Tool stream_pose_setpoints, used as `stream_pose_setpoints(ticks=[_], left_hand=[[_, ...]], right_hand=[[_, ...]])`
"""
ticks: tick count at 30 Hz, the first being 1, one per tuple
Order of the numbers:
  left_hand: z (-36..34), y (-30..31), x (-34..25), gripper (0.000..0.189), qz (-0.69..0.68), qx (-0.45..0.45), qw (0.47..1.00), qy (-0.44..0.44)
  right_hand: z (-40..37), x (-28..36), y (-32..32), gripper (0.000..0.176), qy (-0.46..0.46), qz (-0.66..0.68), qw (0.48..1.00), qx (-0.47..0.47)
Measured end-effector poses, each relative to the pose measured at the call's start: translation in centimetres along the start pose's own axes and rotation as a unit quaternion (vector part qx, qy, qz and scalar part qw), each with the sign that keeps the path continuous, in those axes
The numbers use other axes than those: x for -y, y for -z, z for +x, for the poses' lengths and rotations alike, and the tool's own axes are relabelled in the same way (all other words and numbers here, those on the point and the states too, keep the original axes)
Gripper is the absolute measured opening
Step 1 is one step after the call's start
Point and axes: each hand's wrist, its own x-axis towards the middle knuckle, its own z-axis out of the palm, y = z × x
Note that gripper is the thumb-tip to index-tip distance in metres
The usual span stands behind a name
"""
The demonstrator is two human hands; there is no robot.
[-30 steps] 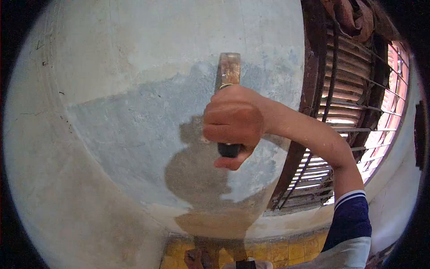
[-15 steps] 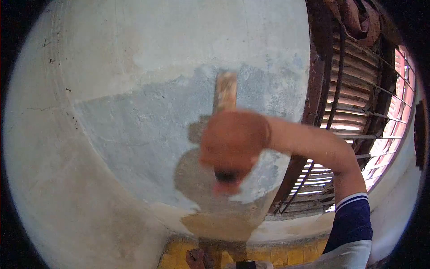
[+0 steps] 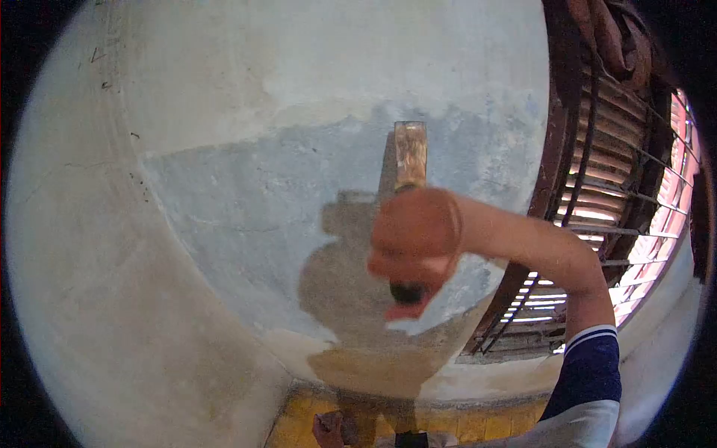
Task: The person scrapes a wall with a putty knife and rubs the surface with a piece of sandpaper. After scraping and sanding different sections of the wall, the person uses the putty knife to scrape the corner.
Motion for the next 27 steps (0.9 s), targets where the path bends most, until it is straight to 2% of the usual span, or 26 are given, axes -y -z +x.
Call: stream_pose_setpoints(ticks=[2, 5, 8, 11, 12, 15, 16, 19, 22, 25, 27], left_hand=[[0.6, 0.4, -0.1, 0.03, -0.005, -0.003, 1.0, -0.003], [0.9, 1.9, -0.4, 0.03, 0.0, 0.0, 1.0, 0.002], [2.6, 2.9, -0.9, 0.03, 0.004, 0.026, 1.0, 0.006], [4.0, 2.7, -1.0, 0.03, 0.0, 0.044, 0.999, 0.005], [4.1, 2.9, -1.1, 0.03, 0.002, 0.05, 0.999, 0.008], [4.3, 4.2, -1.5, 0.03, 0.013, 0.07, 0.997, 0.017], [4.5, 4.3, -1.4, 0.03, 0.013, 0.074, 0.997, 0.018], [5.1, 4.8, -1.6, 0.03, 0.013, 0.082, 0.996, 0.018], [5.4, 5.8, -1.8, 0.03, 0.017, 0.086, 0.996, 0.018], [5.7, 6.3, -2.0, 0.031, 0.016, 0.087, 0.996, 0.017], [5.9, 6.0, -1.8, 0.031, 0.01, 0.084, 0.996, 0.015]], right_hand=[[0.4, 0.3, -0.2, 0.047, 0.027, 0.022, 0.999, 0.031], [-1.9, -5.1, -0.2, 0.052, -0.087, -0.059, 0.994, 0.007], [-0.4, -2.9, 1.1, 0.041, -0.133, 0.038, 0.99, -0.002], [1.4, -1.1, 0.0, 0.046, -0.101, -0.03, 0.989, 0.102], [0.8, -3.0, 0.0, 0.044, -0.153, 0.004, 0.982, 0.112], [0.9, -4.6, -0.1, 0.044, -0.076, -0.067, 0.995, 0.016], [1.8, -3.8, -0.6, 0.045, -0.078, -0.026, 0.997, 0.001], [3.6, -1.6, -2.3, 0.043, -0.034, 0.039, 0.998, 0.037], [1.1, -5.1, -1.6, 0.043, -0.044, -0.026, 0.999, 0.02], [1.3, -5.2, -1.1, 0.049, -0.045, -0.056, 0.997, 0.023], [3.3, -3.2, -2.0, 0.044, -0.024, 0.006, 1.0, 0.015]])
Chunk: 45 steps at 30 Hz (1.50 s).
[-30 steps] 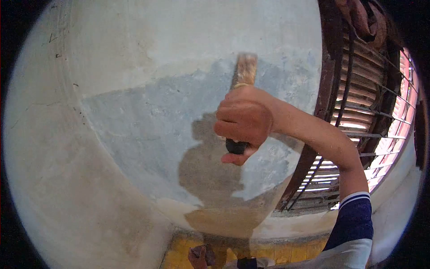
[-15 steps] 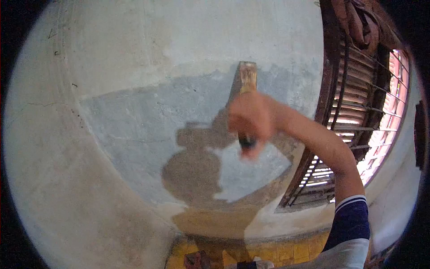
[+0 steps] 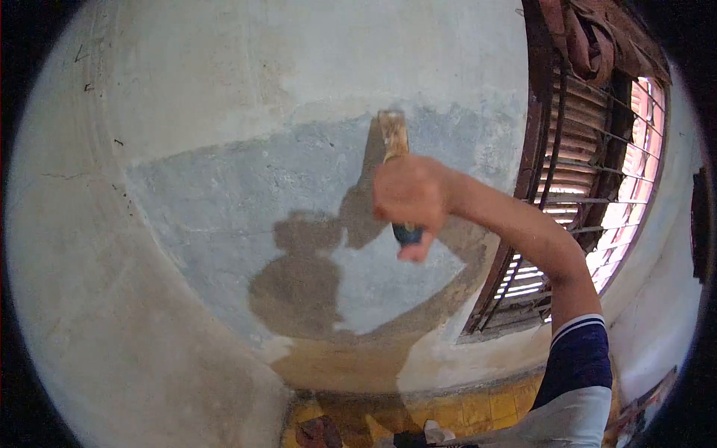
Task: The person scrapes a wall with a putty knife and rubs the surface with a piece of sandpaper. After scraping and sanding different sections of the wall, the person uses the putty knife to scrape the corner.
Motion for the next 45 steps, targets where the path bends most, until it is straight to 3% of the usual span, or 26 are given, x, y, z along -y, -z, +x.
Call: stream_pose_setpoints(ticks=[7, 10, 16, 19, 22, 25, 28, 32, 35, 38, 41, 45], left_hand=[[-1.3, 0.9, 0.2, 0.031, 0.001, -0.04, 0.999, -0.003], [-1.3, 1.1, 0.1, 0.031, 0.003, -0.056, 0.998, -0.011], [-1.4, -0.2, 0.6, 0.032, 0.009, -0.059, 0.998, -0.011], [-1.4, -0.7, 0.7, 0.032, 0.016, -0.058, 0.998, -0.012], [-1.6, -1.4, 1.0, 0.032, 0.021, -0.061, 0.998, -0.013], [-1.5, -1.3, 0.8, 0.032, 0.032, -0.062, 0.997, -0.017], [-1.5, -1.6, 0.9, 0.032, 0.034, -0.069, 0.997, -0.022], [-2.1, -1.6, 1.0, 0.032, 0.039, -0.079, 0.996, -0.024], [-1.8, -1.3, 0.8, 0.033, 0.042, -0.087, 0.995, -0.033], [-1.3, -1.4, 0.8, 0.033, 0.037, -0.096, 0.994, -0.042], [-1.7, -0.6, 0.7, 0.033, 0.044, -0.098, 0.993, -0.041], [-1.5, 0.2, 0.5, 0.033, 0.044, -0.104, 0.993, -0.045]], right_hand=[[0.1, -1.2, -0.2, 0.042, -0.042, -0.043, 0.998, 0.02], [1.6, 0.8, -1.7, 0.041, 0.022, 0.046, 0.999, 0.013], [-0.3, -1.8, -0.2, 0.048, -0.046, -0.037, 0.998, -0.019], [0.8, 0.4, -0.4, 0.048, 0.004, 0.025, 0.999, 0.032], [-1.2, -2.9, 0.3, 0.047, -0.025, -0.019, 1.0, 0.001], [-0.9, -2.1, -0.5, 0.05, -0.035, -0.035, 0.998, -0.048], [0.3, 0.5, -0.5, 0.05, 0.01, 0.029, 1.0, -0.001], [-1.8, -4.1, -0.9, 0.052, -0.004, -0.045, 0.999, 0.002], [-0.4, -2.3, -1.2, 0.05, -0.03, 0.027, 0.999, -0.026], [1.0, -0.8, -1.1, 0.048, 0.005, 0.038, 0.999, 0.033], [-0.2, -3.6, -1.7, 0.05, -0.001, -0.015, 1.0, -0.007], [2.2, -1.4, -2.0, 0.049, -0.006, 0.032, 0.999, -0.013]])
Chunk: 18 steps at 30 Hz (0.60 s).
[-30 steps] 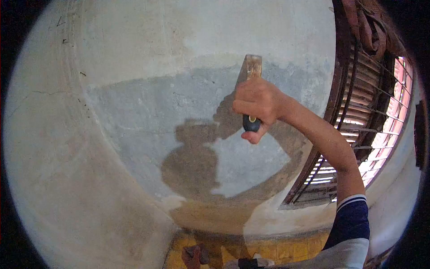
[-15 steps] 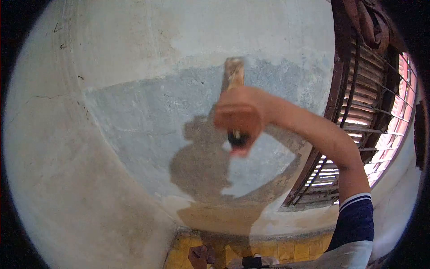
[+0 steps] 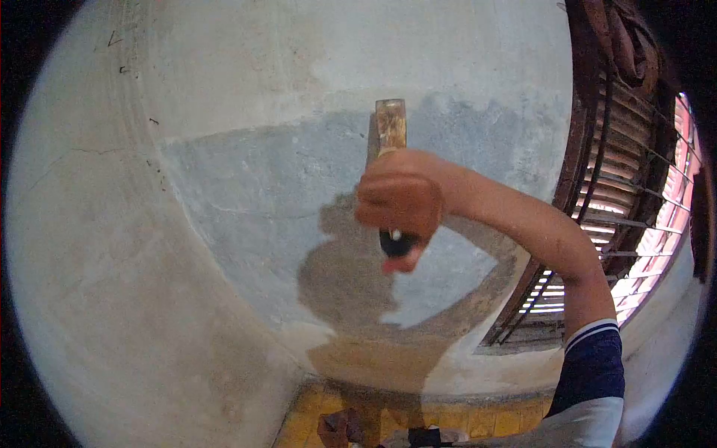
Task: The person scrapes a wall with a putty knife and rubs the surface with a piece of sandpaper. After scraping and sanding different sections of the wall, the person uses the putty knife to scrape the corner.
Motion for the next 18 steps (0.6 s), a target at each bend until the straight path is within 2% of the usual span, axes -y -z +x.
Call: stream_pose_setpoints(ticks=[3, 5, 6, 9, 12, 15, 18], left_hand=[[0.1, 0.4, 0.1, 0.033, -0.001, -0.004, 1.0, 0.0], [-0.1, 1.3, 0.1, 0.034, 0.004, -0.003, 1.0, 0.003], [-0.1, 1.8, 0.1, 0.034, 0.007, -0.002, 1.0, 0.004], [0.0, 2.2, 0.2, 0.034, 0.004, -0.004, 1.0, 0.005], [0.9, 2.6, 0.2, 0.034, 0.002, -0.003, 1.0, -0.001], [0.9, 3.1, 0.3, 0.034, 0.004, 0.003, 1.0, 0.002], [1.6, 3.1, 0.3, 0.034, 0.001, 0.01, 1.0, -0.001]], right_hand=[[0.5, -0.5, -0.1, 0.047, 0.014, -0.005, 1.0, 0.014], [-0.5, -3.1, 0.3, 0.046, 0.0, -0.051, 0.998, 0.025], [-0.5, -2.8, -0.5, 0.047, -0.039, -0.052, 0.998, 0.002], [1.0, -0.9, -1.5, 0.047, -0.017, 0.034, 0.999, -0.026], [1.3, -0.6, -1.0, 0.045, -0.014, 0.065, 0.998, -0.008], [0.5, -2.6, 0.2, 0.045, -0.031, -0.057, 0.998, -0.021], [1.4, -0.8, 0.4, 0.045, -0.027, -0.036, 0.999, 0.006]])
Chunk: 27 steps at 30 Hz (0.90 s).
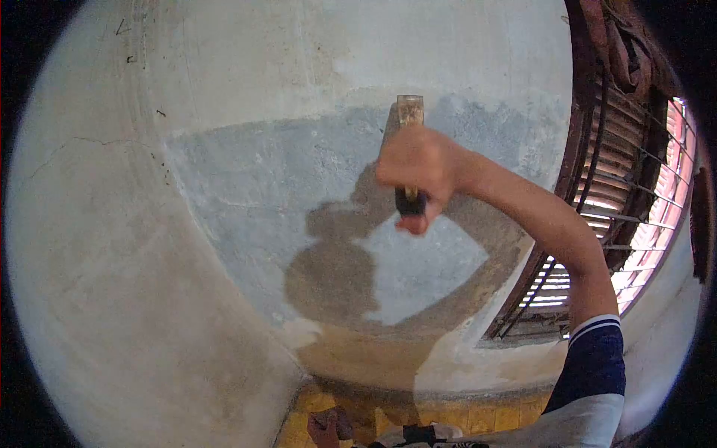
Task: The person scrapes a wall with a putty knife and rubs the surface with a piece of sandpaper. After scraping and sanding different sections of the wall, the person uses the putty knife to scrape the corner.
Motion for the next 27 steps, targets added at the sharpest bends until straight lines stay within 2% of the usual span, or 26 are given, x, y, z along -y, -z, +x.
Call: stream_pose_setpoints(ticks=[3, 6, 12, 15, 18, 21, 24, 27], left_hand=[[0.8, -0.6, 0.2, 0.035, -0.008, 0.003, 1.0, -0.005], [0.6, -0.7, 0.4, 0.035, -0.008, 0.009, 1.0, 0.0], [1.4, -1.9, 0.8, 0.035, -0.015, 0.006, 1.0, -0.004], [1.1, -1.8, 0.9, 0.035, -0.007, 0.009, 1.0, 0.0], [1.4, -1.8, 0.9, 0.036, 0.001, 0.01, 1.0, -0.003], [2.1, -2.2, 0.9, 0.036, 0.006, 0.013, 1.0, -0.009], [1.6, -2.0, 0.9, 0.036, 0.022, 0.023, 0.999, -0.004], [1.9, -2.2, 0.7, 0.036, 0.034, 0.031, 0.999, -0.004]], right_hand=[[-0.2, 0.2, -0.5, 0.043, 0.022, 0.036, 0.999, 0.006], [-1.5, -1.7, 0.7, 0.041, -0.023, -0.048, 0.998, 0.025], [-0.8, 0.9, 0.1, 0.043, 0.047, 0.057, 0.997, 0.021], [-1.9, -1.2, 1.5, 0.045, 0.001, -0.036, 0.999, 0.018], [-1.9, 0.6, -0.4, 0.047, 0.007, 0.042, 0.999, 0.015], [-1.7, 1.7, -0.1, 0.049, 0.036, 0.034, 0.995, 0.09], [-4.0, -1.5, 0.8, 0.05, 0.01, -0.069, 0.997, 0.027], [-4.4, 1.1, 0.2, 0.052, -0.054, -0.027, 0.997, 0.047]])
